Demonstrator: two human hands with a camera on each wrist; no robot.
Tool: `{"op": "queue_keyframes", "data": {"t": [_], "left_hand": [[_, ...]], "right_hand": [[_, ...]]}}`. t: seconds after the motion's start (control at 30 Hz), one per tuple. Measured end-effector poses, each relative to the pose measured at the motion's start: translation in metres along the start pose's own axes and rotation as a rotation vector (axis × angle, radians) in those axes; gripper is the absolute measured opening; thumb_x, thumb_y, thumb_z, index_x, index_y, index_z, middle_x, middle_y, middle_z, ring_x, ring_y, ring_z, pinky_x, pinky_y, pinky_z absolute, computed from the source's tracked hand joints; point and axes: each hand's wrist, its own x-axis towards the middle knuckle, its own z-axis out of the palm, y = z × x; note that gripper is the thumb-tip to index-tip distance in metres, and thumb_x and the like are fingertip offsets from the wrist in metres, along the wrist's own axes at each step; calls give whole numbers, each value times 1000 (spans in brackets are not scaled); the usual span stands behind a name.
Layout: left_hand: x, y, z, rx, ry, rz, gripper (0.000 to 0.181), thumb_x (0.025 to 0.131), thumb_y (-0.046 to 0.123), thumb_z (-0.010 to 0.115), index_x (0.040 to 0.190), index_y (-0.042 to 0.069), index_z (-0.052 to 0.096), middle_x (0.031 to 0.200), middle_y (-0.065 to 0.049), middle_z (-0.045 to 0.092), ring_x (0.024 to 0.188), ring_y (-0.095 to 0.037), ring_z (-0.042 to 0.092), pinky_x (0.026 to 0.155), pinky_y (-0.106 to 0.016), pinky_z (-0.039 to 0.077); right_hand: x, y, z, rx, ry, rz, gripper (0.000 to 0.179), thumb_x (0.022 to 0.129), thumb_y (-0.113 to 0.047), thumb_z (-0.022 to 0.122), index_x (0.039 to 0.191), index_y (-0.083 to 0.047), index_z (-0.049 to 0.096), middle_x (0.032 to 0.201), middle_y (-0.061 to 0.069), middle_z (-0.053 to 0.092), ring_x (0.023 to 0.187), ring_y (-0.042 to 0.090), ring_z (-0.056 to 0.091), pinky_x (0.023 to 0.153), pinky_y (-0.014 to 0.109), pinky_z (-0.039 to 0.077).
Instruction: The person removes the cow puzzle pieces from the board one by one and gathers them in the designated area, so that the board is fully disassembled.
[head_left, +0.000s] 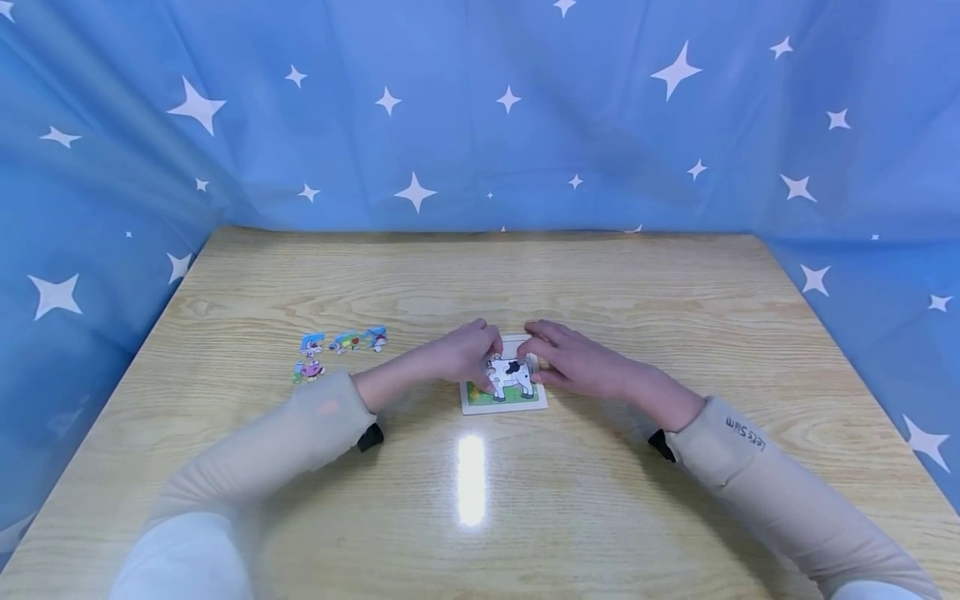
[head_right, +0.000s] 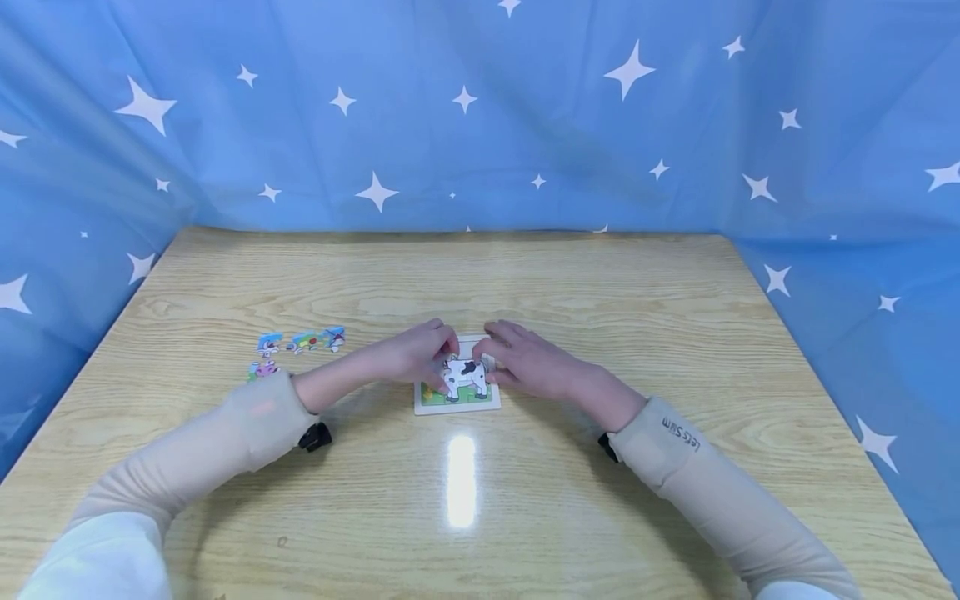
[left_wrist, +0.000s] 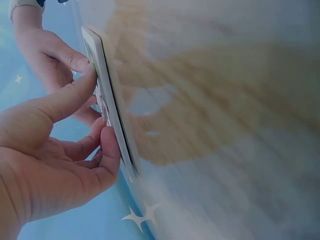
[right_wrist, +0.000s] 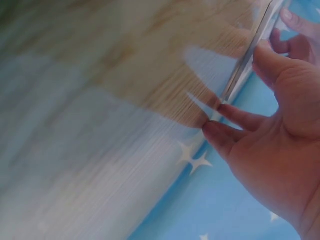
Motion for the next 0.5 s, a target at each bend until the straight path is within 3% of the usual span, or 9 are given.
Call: {"op": "queue_keyframes", "data": {"t": [0.23, 0.5], "left_hand": [[0, -3, 3, -20, 19, 34, 53, 86, 7, 96, 122, 1, 58, 110, -6, 56, 101, -19, 51, 96, -32, 48], [-7, 1, 7, -19, 80, 66, 52, 86, 3, 94, 113, 6, 50, 107, -8, 57, 99, -22, 54, 90, -36, 50]], "right_hand": [[1, -7, -3, -40, -6, 8, 21, 108, -6, 71, 127, -12, 63, 156, 39, 48, 148, 59, 45, 115, 72, 43], [-1, 11, 8, -29, 53, -67, 20, 110, -15, 70, 128, -16, 62, 154, 36, 50, 145, 57, 48, 111, 72, 46]]}}
